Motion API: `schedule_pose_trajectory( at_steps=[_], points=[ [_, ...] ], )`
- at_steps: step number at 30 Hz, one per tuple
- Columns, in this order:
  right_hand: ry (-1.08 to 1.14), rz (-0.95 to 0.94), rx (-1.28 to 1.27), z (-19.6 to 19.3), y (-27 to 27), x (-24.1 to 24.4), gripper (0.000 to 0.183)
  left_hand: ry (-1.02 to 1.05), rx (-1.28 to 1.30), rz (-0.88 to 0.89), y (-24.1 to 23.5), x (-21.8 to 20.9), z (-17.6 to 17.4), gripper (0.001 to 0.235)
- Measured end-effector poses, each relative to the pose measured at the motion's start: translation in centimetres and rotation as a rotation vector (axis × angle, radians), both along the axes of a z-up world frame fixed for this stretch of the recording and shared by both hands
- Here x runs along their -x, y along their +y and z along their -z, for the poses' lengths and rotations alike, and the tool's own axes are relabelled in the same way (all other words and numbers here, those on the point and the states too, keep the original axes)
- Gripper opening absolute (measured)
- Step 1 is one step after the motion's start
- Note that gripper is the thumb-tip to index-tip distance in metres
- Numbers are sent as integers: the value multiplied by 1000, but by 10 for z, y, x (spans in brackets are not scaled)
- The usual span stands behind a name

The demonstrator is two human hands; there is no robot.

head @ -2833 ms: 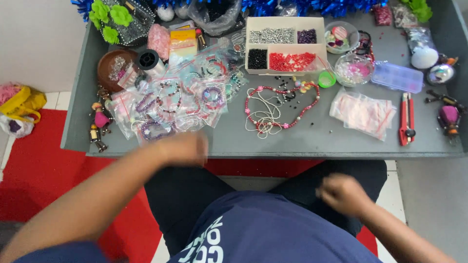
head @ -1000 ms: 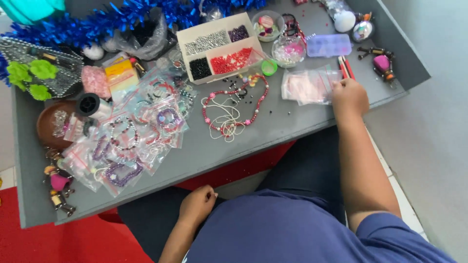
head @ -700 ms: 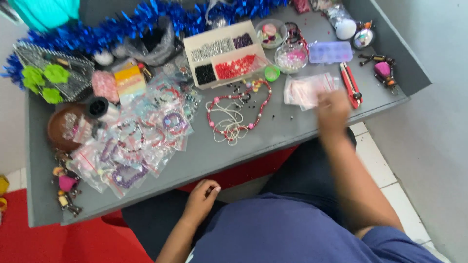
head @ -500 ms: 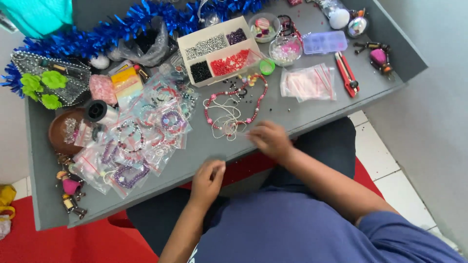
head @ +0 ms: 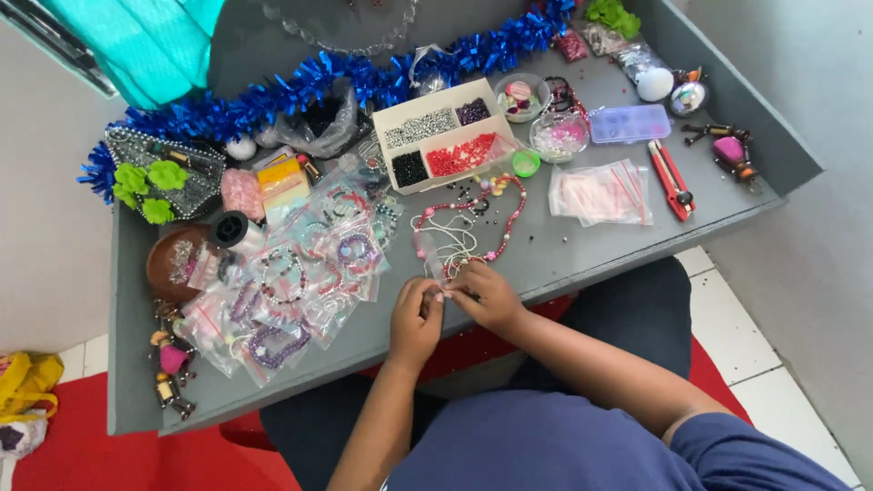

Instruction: The person places beaded necklaces into small clear plastic bags on a gray table. They handle each necklace, open a bag, insert the item, and set the bagged piece aside. The table holds many pre-packaged necklaces, loose beads, and craft supplies.

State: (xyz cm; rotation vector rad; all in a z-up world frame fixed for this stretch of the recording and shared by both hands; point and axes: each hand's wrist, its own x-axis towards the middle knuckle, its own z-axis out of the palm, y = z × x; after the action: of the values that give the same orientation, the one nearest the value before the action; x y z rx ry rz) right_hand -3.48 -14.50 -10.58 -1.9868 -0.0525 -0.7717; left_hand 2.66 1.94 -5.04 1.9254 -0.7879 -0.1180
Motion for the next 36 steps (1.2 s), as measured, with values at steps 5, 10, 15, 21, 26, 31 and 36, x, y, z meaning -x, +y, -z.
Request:
schedule_pose_trajectory(
  at_steps=[5,10,15,21,26,31,36],
  points=[
    [47,22,85,7,0,0,12,61,-64,49,4,-3,2,15],
    [18,18,112,1,0,2,9,37,-92,64,4,2,-7,24],
    [1,23,181,-12,6,4,10,164,-56,21,3,-1,-2,12],
    [-14,45,264,-8,9,2,21,231,-41,22,3,2,-9,16],
    [17,30,286,-6,7,2,13,238,58,17,2,-7,-2,13],
    [5,70,333,-7,10,0,20,193,76,13,6,-7,2,14],
    [22,100,420,-1,6,0,19,178,-11,-35,3,-2,1,8]
  ],
)
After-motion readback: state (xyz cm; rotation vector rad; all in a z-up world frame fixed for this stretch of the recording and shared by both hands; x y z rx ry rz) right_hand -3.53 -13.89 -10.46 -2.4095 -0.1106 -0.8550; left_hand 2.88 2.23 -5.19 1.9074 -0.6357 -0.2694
